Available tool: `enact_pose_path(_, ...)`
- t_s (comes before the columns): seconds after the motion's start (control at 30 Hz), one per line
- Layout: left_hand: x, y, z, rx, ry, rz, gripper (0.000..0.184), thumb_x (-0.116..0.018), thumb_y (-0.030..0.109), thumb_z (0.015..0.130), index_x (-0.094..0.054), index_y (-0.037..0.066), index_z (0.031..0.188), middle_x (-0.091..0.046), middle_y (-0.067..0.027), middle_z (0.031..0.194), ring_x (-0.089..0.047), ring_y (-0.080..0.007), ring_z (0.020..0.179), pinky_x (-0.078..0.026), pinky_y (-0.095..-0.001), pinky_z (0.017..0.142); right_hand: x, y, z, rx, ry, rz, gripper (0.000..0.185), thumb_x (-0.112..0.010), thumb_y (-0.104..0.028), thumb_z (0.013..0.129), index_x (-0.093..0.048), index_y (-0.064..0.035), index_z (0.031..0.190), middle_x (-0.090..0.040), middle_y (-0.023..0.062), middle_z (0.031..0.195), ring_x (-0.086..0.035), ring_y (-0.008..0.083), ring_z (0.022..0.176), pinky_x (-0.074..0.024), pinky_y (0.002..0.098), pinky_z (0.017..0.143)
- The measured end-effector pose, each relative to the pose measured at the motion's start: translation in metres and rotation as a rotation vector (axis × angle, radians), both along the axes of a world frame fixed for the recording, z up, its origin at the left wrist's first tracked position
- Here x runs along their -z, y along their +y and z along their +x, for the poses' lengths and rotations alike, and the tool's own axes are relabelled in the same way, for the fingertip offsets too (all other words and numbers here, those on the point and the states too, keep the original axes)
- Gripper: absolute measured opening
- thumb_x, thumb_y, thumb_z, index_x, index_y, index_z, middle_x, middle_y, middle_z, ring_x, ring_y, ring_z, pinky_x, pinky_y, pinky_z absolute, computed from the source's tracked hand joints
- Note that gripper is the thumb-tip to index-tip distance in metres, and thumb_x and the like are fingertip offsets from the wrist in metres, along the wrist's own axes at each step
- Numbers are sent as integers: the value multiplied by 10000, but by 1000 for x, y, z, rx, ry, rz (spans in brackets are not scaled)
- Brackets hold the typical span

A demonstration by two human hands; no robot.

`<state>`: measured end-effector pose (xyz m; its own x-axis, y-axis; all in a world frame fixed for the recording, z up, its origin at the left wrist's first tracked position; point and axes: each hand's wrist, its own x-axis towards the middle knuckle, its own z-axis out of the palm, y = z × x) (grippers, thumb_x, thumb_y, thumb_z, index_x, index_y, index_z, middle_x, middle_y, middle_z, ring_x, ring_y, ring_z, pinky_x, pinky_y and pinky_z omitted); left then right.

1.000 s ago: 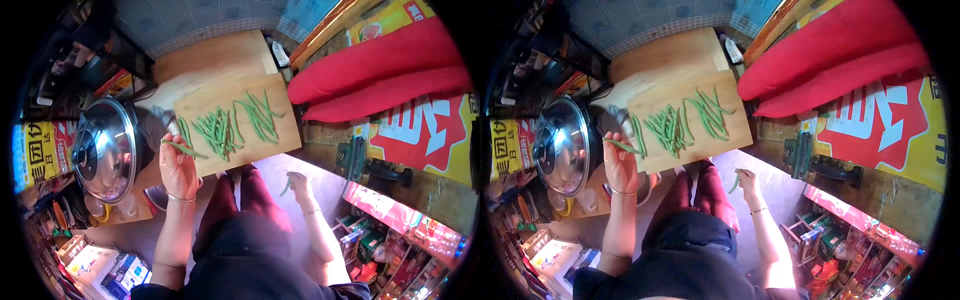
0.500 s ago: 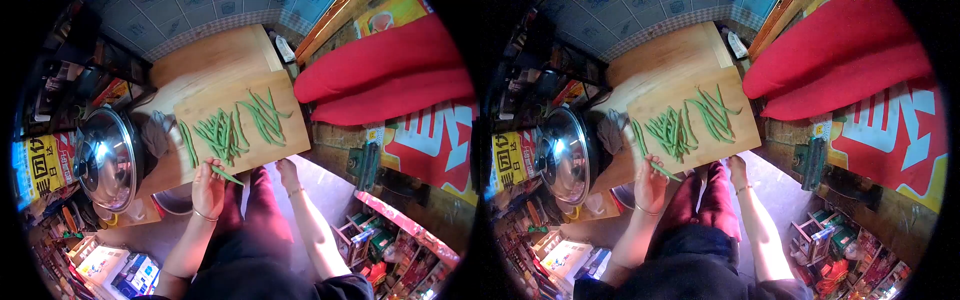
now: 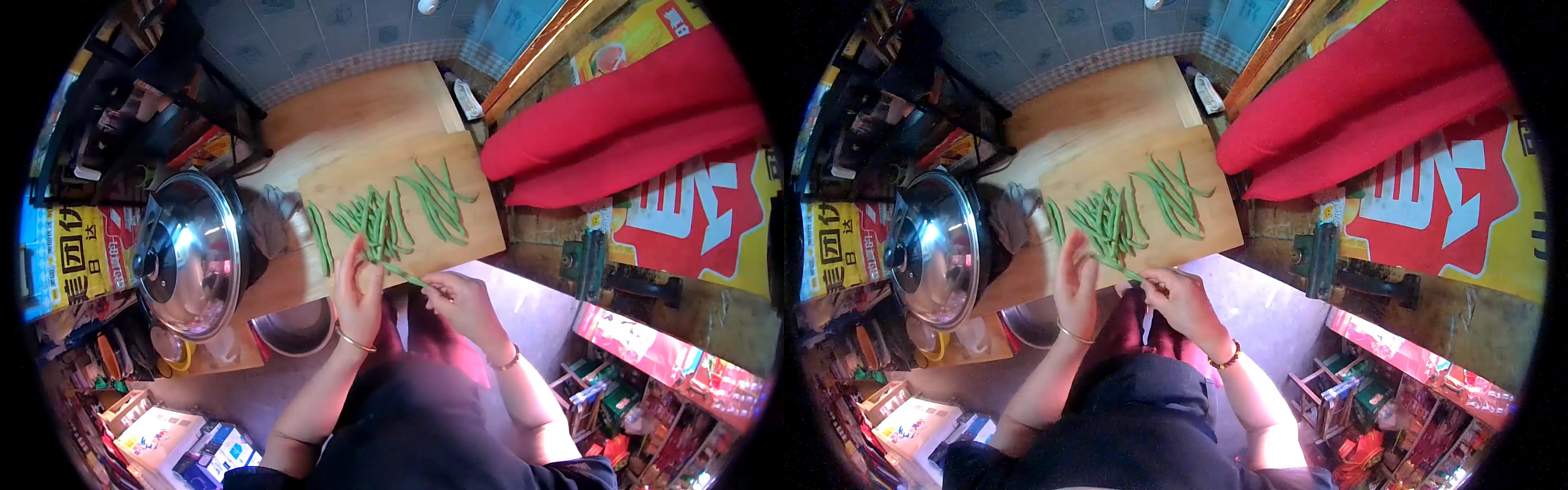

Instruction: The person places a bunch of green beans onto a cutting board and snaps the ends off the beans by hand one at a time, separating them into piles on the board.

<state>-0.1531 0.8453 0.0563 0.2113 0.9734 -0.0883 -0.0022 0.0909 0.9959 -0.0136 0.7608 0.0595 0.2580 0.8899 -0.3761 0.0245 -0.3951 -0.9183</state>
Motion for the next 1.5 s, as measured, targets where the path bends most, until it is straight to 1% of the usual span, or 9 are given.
enact_pose_path(0.03, -8, 2, 0, 8, 506, 534, 311, -594, 95, 775, -519, -4, 1060, -549, -118, 1026, -511, -259, 1001, -373, -399, 900, 1, 0, 1, -17, -157, 10, 190, -567, -39, 777, -568, 38, 951, -609, 109, 725, -586, 131, 589, -456, 256, 550)
enact_pose_path(0.17, -2, -2, -7, 603, 641, 869, 322, -617, 60, 686, -552, 9, 997, -547, -108, 987, -498, -267, 1012, -317, -452, 949, -8, 5, -4, -130, -407, 139, 162, -566, -44, 742, -559, 19, 891, -587, 166, 741, -590, 289, 668, -471, 322, 601)
enact_pose_path(0.53, 28, -14, -6, 491, 512, 755, 199, -596, 27, 684, -596, 22, 883, -523, -94, 762, -506, -251, 698, -436, -312, 631, 10, 3, -16, -117, -663, 236, 102, -572, -28, 749, -561, 4, 845, -600, 126, 720, -599, 236, 606, -481, 297, 543)
enact_pose_path(0.7, 53, -25, -2, 31, 216, 79, 109, -574, 46, 783, -567, -36, 854, -568, -74, 799, -528, -175, 709, -419, -266, 653, 40, 5, -38, 326, 387, -4, 47, -540, -41, 820, -564, -1, 820, -581, 43, 707, -531, 76, 557, -401, 198, 454)
enact_pose_path(0.83, 66, 13, -10, -436, -366, -458, 167, -542, 175, 854, -591, 35, 932, -584, -15, 854, -511, -92, 711, -394, -215, 632, 87, -22, -31, 262, 254, -159, 92, -557, -67, 813, -604, 5, 846, -576, 15, 705, -513, 59, 580, -397, 189, 498)
enact_pose_path(1.1, 214, 63, -67, -456, -178, -653, 206, -546, 175, 847, -579, 16, 974, -540, -10, 746, -495, -86, 638, -428, -222, 578, 254, -105, 40, 709, 688, -451, 267, -571, -33, 777, -550, 17, 1038, -532, 32, 718, -491, 108, 580, -396, 205, 514)
enact_pose_path(1.23, 221, 73, -58, -425, -181, -619, 261, -540, 170, 849, -533, -7, 1040, -541, -27, 781, -513, -102, 657, -429, -215, 590, 221, -67, 55, 534, -453, -204, 259, -566, -70, 795, -535, -8, 1045, -553, 50, 798, -533, 130, 667, -447, 258, 588)
enact_pose_path(1.4, 202, 60, -43, -172, 92, -507, 471, -530, 108, 839, -366, -81, 1238, -405, -164, 1282, -415, -225, 1157, -312, -287, 970, 168, -20, 71, 293, -645, -90, 226, -574, -54, 737, -539, -40, 960, -522, 149, 915, -556, 282, 732, -455, 341, 669)
enact_pose_path(1.5, 216, 56, -45, -111, 286, -337, 425, -511, 96, 845, -397, -52, 1227, -441, -153, 1252, -454, -215, 1114, -354, -287, 930, 189, -13, 83, 181, -877, -34, 207, -569, -61, 743, -535, -35, 945, -505, 157, 963, -554, 300, 783, -444, 372, 704)
